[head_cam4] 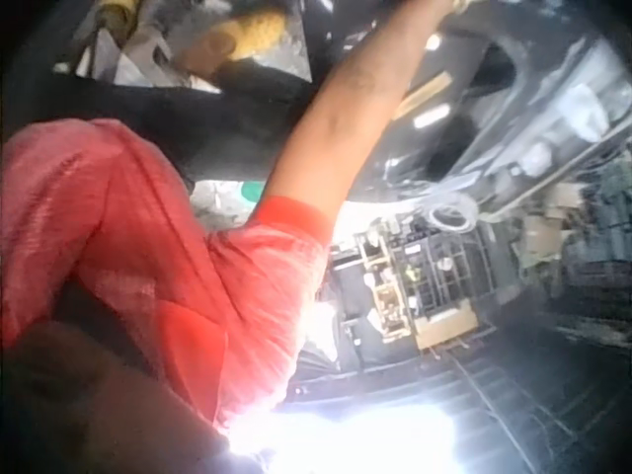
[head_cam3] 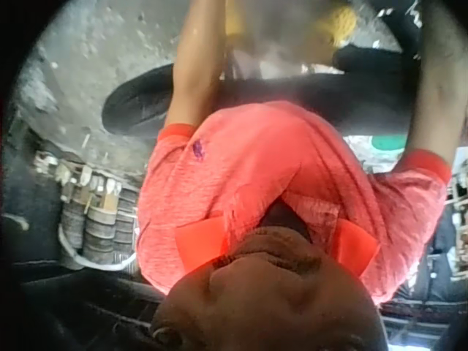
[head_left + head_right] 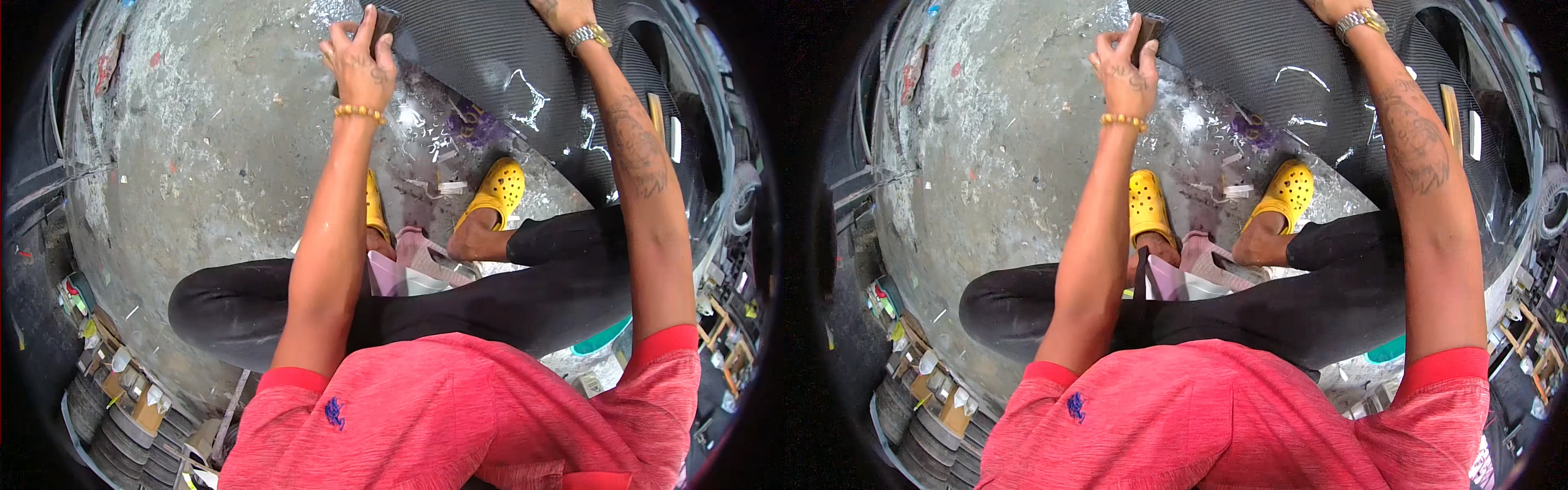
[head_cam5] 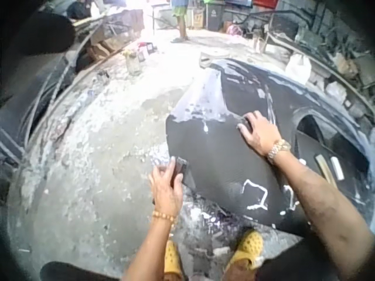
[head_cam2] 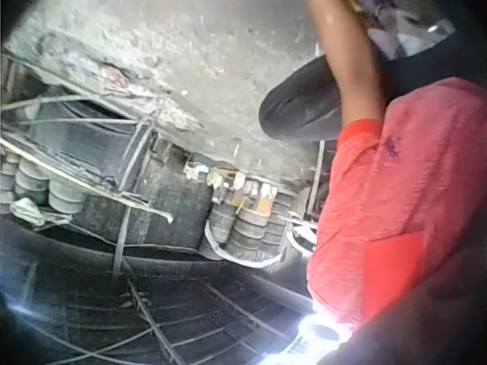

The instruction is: Sanding a carbon fiber car hood part by hand.

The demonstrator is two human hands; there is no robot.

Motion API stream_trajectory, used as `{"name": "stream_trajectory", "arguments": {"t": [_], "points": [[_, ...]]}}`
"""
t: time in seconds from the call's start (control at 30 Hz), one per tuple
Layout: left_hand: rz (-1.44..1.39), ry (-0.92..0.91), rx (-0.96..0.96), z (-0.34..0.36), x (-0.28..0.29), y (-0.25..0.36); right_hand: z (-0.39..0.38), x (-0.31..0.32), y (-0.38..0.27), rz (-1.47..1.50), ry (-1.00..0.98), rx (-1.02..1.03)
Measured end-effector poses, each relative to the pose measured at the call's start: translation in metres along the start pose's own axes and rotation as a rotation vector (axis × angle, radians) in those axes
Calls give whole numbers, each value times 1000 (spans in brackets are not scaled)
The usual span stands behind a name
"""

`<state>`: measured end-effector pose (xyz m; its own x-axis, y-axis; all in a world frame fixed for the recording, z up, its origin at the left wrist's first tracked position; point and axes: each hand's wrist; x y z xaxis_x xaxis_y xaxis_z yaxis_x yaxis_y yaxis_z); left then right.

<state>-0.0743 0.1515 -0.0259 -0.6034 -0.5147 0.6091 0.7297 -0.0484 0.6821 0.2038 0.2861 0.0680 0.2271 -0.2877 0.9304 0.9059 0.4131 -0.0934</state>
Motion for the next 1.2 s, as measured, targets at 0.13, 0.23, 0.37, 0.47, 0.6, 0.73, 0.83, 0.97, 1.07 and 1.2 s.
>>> {"name": "stream_trajectory", "arguments": {"t": [0.13, 0.23, 0.37, 0.47, 0.6, 0.73, 0.83, 0.97, 1.07, 1.2], "points": [[-8, -142, 56, -78, 3, 28, -9, -4, 16, -44, -29, -29], [9, -92, -18, -31, 6, 16, -1, 3, 10, -18, -3, -9], [8, -6, -17, -12, -2, 2, -2, -3, 7, -4, 11, 35], [-42, -17, -8, -52, -6, 18, -7, -3, 15, -37, -31, -34], [-4, -139, -1, -28, 3, 5, -2, 5, 5, 1, -13, -23], [-8, 32, 59, -34, -7, 12, 0, -1, 11, -30, -3, -7], [18, -100, 137, -76, 8, 30, -8, -1, 12, -28, -34, -32], [65, 14, 54, -22, 4, 9, 2, -1, 8, -2, 35, 25], [13, 5, 127, -48, -3, 19, -2, -4, 13, -12, 10, 14], [44, -113, 83, -60, 6, 27, -7, 0, 17, -22, -12, -10]]}}
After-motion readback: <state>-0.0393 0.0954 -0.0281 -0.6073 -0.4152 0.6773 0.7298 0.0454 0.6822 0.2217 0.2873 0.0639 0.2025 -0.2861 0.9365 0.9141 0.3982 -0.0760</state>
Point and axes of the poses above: each hand's wrist, its own z-axis towards the middle knuckle, its own x-axis out of the back of the hand, y = z × x, and after that the axes turned 6 degrees about x, right-handed
